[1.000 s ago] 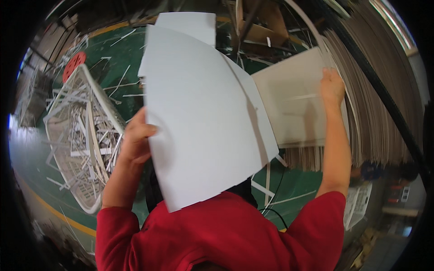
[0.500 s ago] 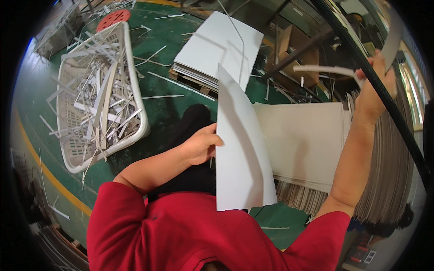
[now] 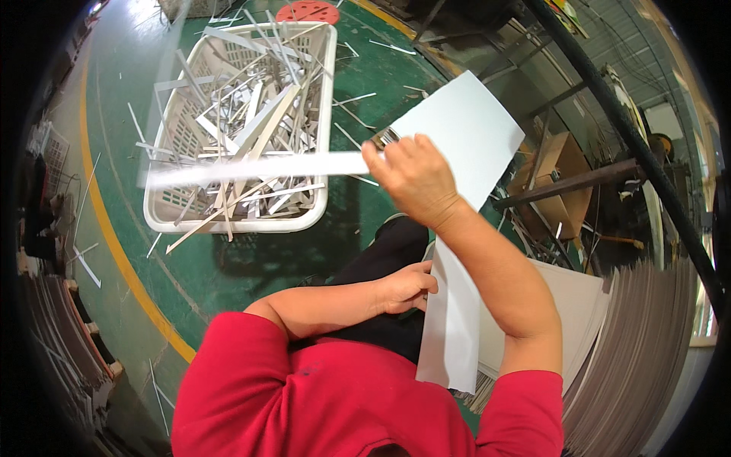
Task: The person picks up cardboard sheets from a large stack, separates white frames from the sheets, and places the frames into a plastic basket while restacking the solid sheets on a pallet.
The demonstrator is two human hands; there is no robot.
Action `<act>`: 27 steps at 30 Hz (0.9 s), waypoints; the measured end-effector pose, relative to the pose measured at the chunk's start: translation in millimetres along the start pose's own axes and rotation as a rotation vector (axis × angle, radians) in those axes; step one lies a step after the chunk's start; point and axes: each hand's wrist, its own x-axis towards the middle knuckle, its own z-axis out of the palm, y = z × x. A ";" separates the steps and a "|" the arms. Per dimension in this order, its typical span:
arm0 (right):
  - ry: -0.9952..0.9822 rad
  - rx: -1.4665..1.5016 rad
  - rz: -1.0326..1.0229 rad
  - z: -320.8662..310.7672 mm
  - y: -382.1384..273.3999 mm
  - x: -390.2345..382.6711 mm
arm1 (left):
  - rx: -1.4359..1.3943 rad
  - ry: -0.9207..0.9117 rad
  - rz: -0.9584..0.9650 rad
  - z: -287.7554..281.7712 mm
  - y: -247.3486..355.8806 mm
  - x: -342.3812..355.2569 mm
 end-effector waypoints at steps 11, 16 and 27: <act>-0.712 -0.109 0.232 18.2 -22.9 9.1 | -0.097 0.024 0.048 -22.7 -4.0 -3.9; -0.228 -0.156 0.181 5.8 17.9 34.9 | -0.176 0.047 0.008 -27.7 -7.0 -3.7; 0.032 -0.063 0.233 69.7 15.2 58.7 | -0.130 0.082 -0.072 -25.6 -15.5 2.7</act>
